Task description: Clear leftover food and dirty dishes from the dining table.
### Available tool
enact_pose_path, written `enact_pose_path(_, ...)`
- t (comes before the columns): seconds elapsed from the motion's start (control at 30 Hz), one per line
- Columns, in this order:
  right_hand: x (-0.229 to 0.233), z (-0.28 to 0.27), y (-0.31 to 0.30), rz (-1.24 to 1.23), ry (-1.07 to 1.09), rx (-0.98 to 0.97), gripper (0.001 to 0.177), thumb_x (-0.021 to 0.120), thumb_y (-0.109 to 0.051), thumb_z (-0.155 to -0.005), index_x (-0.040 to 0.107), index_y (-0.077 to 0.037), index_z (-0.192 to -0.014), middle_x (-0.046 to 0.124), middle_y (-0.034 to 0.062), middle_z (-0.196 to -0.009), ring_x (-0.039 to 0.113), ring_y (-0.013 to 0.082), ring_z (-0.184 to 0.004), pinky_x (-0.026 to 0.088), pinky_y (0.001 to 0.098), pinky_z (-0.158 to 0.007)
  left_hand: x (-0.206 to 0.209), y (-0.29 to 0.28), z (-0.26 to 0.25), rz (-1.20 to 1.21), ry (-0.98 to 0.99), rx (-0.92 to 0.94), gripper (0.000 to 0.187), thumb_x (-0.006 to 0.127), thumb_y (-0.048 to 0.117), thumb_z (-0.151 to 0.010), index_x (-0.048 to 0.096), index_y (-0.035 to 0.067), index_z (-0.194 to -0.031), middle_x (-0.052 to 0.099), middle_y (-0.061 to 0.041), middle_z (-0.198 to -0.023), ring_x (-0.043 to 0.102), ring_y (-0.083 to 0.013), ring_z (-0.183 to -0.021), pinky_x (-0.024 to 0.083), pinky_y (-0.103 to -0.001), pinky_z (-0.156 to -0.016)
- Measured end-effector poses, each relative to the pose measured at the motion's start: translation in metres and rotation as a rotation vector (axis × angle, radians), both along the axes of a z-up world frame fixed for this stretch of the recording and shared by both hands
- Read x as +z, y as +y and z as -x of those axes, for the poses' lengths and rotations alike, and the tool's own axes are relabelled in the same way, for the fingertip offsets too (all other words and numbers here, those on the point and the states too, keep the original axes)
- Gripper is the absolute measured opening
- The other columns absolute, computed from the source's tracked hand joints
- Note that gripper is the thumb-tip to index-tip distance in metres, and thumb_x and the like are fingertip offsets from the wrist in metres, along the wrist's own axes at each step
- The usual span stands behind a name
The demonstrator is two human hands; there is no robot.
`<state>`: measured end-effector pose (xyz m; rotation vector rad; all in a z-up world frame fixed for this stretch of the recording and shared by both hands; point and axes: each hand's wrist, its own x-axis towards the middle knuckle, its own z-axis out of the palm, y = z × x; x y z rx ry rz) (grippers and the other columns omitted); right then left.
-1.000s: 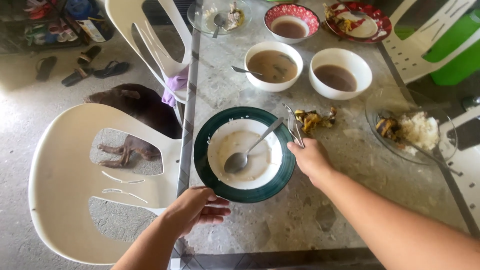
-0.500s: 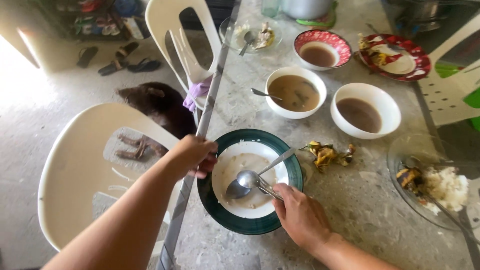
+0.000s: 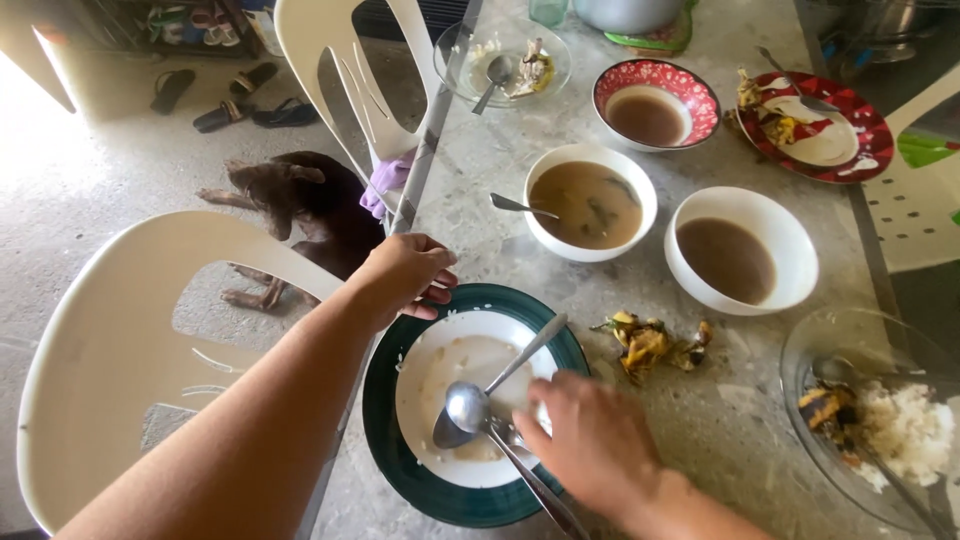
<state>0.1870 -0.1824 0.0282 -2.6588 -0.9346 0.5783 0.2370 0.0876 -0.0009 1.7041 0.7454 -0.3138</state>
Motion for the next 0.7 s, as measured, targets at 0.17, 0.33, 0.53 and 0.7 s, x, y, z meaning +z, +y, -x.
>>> enact_pose_path(0.17,-0.006,-0.049,0.047,-0.33,-0.073,-0.112,0.037,0.066,-0.039,-0.094,0.068,-0.007,-0.112,0.072,0.014,-0.108,0.073,0.0279,-0.091,0.06,0.0403,-0.077,0.003,0.016,-0.02,0.004,-0.035,0.022,0.025,0.062,0.028,-0.096,0.067,0.008,-0.111,0.075,-0.006,-0.095,0.07,-0.019,-0.075,0.061,-0.038,-0.063)
enact_pose_path(0.33,-0.011,-0.091,0.105,-0.631,-0.297,-0.09,0.049,0.072,-0.033,-0.091,0.063,-0.002,-0.128,0.066,0.0204,-0.129,0.064,0.0357,-0.119,0.051,0.0434,-0.1,0.021,0.044,-0.043,-0.044,-0.114,0.002,0.025,0.062,0.031,-0.093,0.067,0.011,-0.109,0.075,-0.004,-0.095,0.073,-0.0188,-0.076,0.062,-0.038,-0.061)
enact_pose_path(0.53,-0.017,-0.116,0.18,-0.547,-0.327,-0.228,0.068,0.076,-0.038,-0.088,0.052,-0.002,-0.141,0.053,0.0236,-0.141,0.052,0.0408,-0.129,0.044,0.0449,-0.106,0.036,0.111,-0.066,-0.414,-0.272,-0.089,0.031,0.073,0.037,-0.088,0.073,0.013,-0.107,0.072,-0.007,-0.081,0.067,-0.0209,-0.066,0.054,-0.035,-0.055)
enact_pose_path(0.7,-0.05,-0.113,0.237,-0.54,-0.456,-0.372,0.066,0.076,-0.041,-0.089,0.056,-0.003,-0.138,0.058,0.0239,-0.138,0.056,0.0393,-0.13,0.046,0.0432,-0.109,-0.006,0.175,-0.056,-0.294,-0.331,-0.231,0.029,0.074,0.036,-0.084,0.079,0.012,-0.1,0.07,-0.008,-0.073,0.062,-0.0208,-0.06,0.051,-0.039,-0.052)
